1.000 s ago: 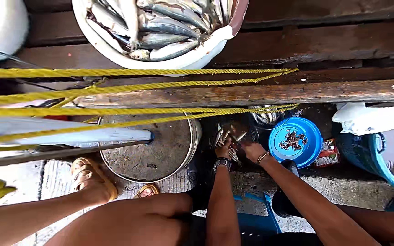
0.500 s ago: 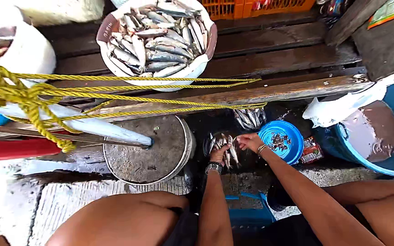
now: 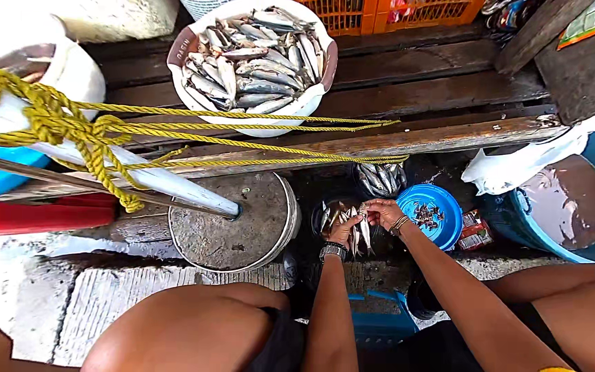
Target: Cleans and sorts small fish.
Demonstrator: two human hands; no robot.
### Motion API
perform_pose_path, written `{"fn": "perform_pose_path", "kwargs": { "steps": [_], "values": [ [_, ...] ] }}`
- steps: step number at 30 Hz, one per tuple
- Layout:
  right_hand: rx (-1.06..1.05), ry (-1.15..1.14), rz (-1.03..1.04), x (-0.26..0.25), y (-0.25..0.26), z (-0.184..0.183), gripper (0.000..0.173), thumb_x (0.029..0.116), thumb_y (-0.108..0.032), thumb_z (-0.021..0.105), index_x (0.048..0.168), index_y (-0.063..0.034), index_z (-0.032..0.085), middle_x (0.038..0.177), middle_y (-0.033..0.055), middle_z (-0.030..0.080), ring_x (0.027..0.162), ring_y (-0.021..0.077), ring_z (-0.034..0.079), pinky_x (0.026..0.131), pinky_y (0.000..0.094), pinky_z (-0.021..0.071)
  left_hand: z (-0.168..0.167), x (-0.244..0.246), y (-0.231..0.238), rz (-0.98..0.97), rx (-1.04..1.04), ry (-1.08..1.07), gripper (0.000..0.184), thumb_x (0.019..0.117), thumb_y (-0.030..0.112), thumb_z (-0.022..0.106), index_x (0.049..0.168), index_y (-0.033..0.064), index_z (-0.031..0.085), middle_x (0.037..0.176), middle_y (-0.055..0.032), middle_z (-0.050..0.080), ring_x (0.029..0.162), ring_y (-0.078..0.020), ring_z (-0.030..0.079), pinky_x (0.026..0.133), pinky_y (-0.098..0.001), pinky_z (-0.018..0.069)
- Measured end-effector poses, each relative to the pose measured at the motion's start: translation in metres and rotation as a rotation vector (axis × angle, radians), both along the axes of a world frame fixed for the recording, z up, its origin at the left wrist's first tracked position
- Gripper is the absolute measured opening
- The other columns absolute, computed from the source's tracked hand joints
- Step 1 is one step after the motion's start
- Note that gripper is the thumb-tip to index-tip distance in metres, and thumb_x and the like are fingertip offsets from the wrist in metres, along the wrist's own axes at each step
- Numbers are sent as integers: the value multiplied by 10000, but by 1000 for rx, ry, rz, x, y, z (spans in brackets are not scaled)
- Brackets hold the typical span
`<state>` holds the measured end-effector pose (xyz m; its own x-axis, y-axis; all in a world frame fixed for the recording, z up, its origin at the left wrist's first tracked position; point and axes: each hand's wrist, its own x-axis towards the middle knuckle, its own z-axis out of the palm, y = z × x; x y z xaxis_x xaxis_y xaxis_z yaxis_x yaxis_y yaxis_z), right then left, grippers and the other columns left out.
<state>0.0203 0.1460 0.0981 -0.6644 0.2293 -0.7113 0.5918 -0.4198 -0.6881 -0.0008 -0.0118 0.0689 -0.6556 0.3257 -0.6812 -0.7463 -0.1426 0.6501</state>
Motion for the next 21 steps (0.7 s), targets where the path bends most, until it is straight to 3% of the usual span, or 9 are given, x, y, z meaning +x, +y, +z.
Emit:
{"fn": "perform_pose_path", "kwargs": {
  "steps": [2,6,11,15,19,21],
  "values": [
    [-15,8,14,1,3,-3,164,1025,-44,587,1145,38,663,725,71,661,537,127,612,499,257,533,-1,0,0,-19,-2,-3,279,923,31,714,1178,-8,607,925,-128,681,769,-184,661,682,-350,573],
    [-20,5,24,3,4,-6,140,1034,-39,554,1091,28,663,680,62,642,500,127,594,464,260,519,5,1,4,-24,-24,-14,305,942,79,724,1210,-1,601,954,-134,683,762,-184,658,652,-349,567],
    [-90,52,21,7,6,-7,145,1034,-5,529,1073,57,655,707,80,676,531,140,638,502,275,562,0,3,5,42,24,-2,351,943,27,700,1272,-12,583,1085,-152,691,949,-195,670,863,-369,563],
    [-124,98,18,9,8,-9,168,1026,28,512,1092,79,658,725,87,687,554,143,652,539,283,579,3,4,5,82,42,-12,286,946,11,679,1222,5,602,1040,-124,690,921,-178,666,840,-358,562],
    [108,71,166,5,7,-2,172,998,52,582,1164,30,619,726,89,648,524,143,616,512,282,557,3,4,6,85,13,-8,297,942,7,684,1226,-2,596,1053,-133,681,932,-179,657,849,-359,555],
    [261,12,265,1,7,0,157,986,18,644,1140,12,613,692,95,626,491,135,588,478,263,525,0,3,5,52,-23,-3,322,932,7,702,1235,-11,595,1055,-147,678,915,-189,653,831,-366,556]
  ]
}}
